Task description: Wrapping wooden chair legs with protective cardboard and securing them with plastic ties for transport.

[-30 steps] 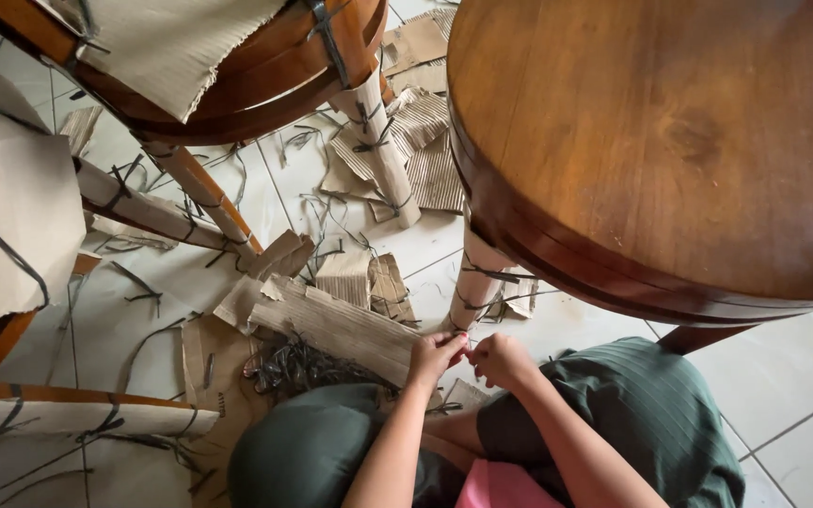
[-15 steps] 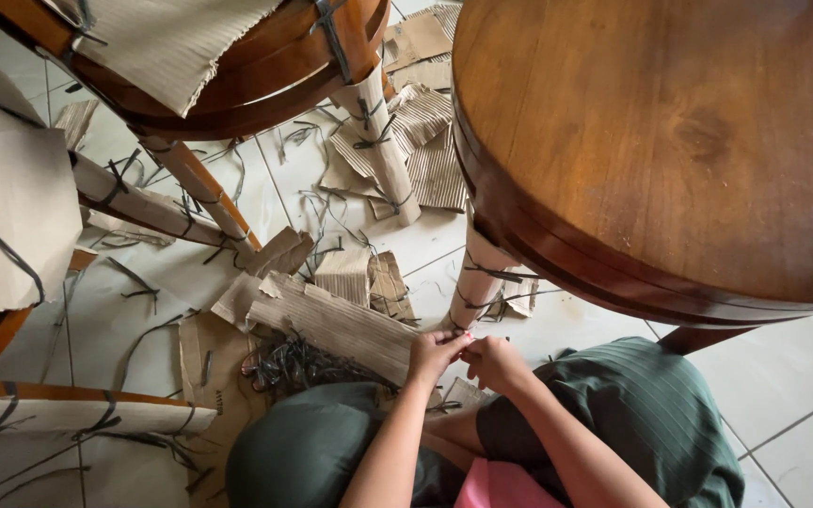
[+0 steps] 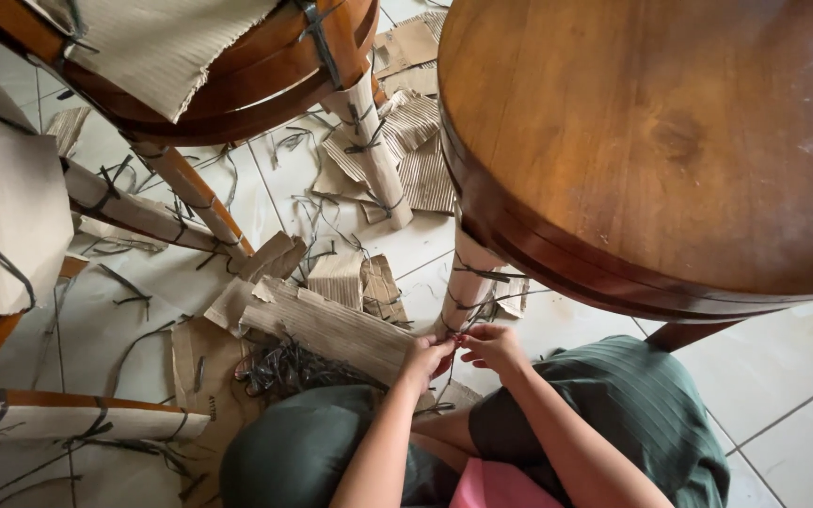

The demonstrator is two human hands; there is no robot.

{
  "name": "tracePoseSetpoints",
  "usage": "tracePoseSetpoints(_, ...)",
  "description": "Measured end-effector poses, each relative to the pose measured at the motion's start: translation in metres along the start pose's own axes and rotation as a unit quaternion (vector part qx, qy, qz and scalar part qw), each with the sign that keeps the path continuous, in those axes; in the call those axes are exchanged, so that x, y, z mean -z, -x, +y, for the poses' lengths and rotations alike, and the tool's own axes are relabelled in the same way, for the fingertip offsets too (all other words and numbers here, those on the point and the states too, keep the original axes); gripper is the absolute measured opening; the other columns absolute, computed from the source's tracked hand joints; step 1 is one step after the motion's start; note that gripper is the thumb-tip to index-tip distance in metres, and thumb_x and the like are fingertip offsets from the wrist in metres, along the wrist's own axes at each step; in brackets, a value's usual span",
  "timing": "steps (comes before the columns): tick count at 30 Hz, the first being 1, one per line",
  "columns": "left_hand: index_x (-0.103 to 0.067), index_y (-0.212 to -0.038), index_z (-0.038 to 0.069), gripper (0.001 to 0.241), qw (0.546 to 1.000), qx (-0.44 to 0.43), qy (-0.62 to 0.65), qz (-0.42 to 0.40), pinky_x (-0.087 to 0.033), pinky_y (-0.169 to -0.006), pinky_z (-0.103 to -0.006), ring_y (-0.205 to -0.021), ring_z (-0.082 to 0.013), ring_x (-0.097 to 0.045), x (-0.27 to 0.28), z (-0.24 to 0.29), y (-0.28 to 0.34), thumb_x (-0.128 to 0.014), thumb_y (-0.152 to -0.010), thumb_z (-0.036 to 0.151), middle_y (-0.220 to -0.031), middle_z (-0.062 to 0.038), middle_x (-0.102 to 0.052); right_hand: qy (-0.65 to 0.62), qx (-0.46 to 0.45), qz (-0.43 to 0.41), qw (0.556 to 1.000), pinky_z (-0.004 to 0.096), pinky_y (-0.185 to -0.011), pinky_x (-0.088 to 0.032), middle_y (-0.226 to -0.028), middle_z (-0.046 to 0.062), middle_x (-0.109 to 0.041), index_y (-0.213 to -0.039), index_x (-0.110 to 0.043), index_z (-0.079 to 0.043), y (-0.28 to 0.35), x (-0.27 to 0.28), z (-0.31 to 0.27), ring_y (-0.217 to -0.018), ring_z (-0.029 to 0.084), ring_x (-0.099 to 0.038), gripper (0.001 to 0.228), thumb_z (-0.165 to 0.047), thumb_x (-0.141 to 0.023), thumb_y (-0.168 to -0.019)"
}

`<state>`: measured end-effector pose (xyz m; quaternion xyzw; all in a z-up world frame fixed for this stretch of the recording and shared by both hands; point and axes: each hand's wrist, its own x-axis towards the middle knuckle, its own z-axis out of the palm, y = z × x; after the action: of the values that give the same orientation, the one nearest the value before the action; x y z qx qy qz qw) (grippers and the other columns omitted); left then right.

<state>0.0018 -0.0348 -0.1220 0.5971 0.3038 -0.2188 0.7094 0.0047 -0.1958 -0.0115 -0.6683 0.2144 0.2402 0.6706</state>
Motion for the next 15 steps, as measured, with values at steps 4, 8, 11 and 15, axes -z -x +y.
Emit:
tracePoseSetpoints(4,-0.078,-0.105,0.012,0.026,1.0,0.004,-0.003,-0.001,-0.063,-0.072,-0.0272,-0.075,-0.0109,-0.073,-0.003,0.014,0.018,-0.085,-0.083,0.023,-0.081,-0.002,-0.075,0.035,0.073,0.01,0.997,0.028,-0.059,-0.061,-0.089,0.019,-0.079,-0.107,-0.075,0.004,-0.015,-0.002,0.012,-0.068,0.024,-0.079,0.025,-0.006,-0.079,-0.084)
tracePoseSetpoints(8,-0.08,-0.105,0.011,0.034,0.999,-0.028,0.007,0.027,-0.065,-0.073,-0.0326,-0.079,-0.0167,-0.079,0.0,0.014,0.014,-0.095,-0.076,0.021,-0.084,-0.007,-0.079,0.254,0.146,0.088,0.952,0.025,-0.071,-0.058,-0.062,-0.007,-0.076,-0.087,-0.084,-0.031,-0.012,-0.012,0.01,-0.069,0.014,-0.078,0.018,-0.015,-0.077,-0.082)
tracePoseSetpoints(11,-0.081,-0.102,0.009,0.032,0.996,-0.07,0.014,0.055,-0.064,-0.06,-0.0291,-0.06,-0.0173,-0.074,0.001,0.015,0.019,-0.093,-0.073,0.014,-0.07,-0.012,-0.074,0.34,0.292,0.122,0.885,0.035,-0.077,-0.062,-0.079,-0.005,-0.077,-0.088,-0.082,-0.033,-0.01,-0.024,0.021,-0.08,0.022,-0.077,0.031,-0.007,-0.066,-0.085)
tracePoseSetpoints(15,-0.082,-0.099,0.011,0.031,0.995,-0.085,-0.015,0.057,-0.064,-0.056,-0.0302,-0.057,-0.0177,-0.074,-0.002,0.033,0.039,-0.094,-0.07,0.012,-0.067,-0.011,-0.074,0.32,0.296,0.131,0.89,0.039,-0.077,-0.061,-0.079,0.0,-0.075,-0.09,-0.082,-0.027,-0.014,-0.025,0.023,-0.079,0.028,-0.076,0.022,-0.008,-0.072,-0.084)
